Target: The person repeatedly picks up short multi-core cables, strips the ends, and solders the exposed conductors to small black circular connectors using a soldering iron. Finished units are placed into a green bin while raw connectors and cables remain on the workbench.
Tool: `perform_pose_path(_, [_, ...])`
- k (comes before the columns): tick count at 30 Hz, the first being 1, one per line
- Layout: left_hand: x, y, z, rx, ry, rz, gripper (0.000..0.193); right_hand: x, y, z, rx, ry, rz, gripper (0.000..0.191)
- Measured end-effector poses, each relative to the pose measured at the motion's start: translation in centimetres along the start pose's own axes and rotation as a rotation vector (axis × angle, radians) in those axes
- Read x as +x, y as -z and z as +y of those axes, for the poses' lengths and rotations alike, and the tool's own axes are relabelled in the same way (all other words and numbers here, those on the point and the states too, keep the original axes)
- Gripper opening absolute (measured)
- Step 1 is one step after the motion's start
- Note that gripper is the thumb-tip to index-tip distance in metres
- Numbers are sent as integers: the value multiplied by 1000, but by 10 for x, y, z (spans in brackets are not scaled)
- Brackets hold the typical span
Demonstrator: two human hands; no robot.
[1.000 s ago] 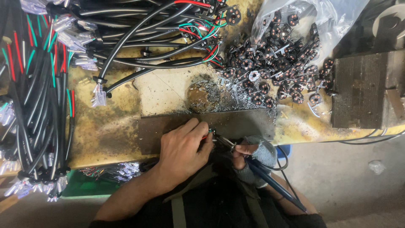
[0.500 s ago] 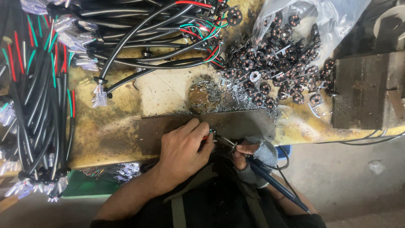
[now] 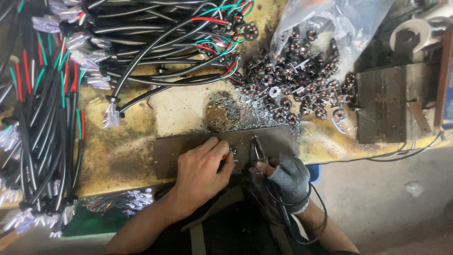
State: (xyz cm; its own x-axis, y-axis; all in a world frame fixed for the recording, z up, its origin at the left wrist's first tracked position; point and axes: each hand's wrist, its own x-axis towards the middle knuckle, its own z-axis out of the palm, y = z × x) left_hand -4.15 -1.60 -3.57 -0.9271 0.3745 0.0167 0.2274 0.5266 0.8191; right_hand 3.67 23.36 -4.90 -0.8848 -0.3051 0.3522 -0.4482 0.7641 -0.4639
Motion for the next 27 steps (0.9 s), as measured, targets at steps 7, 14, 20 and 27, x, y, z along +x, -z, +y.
perform_pose_path(7, [-4, 0, 12, 31, -9, 38, 17, 1, 12, -3, -230, -37, 40, 42])
perform_pose_path(14, [-3, -11, 23, 97, 0, 69, 18, -9, 51, 9, 427, -413, 137, 60])
perform_pose_path(20, [-2, -11, 25, 94, 1, 59, 17, -8, 113, 32, 387, -522, 512, 49])
perform_pose_path(27, [1, -8, 22, 71, 42, 2, 16, 35, 228, 183, -716, -289, 339, 35])
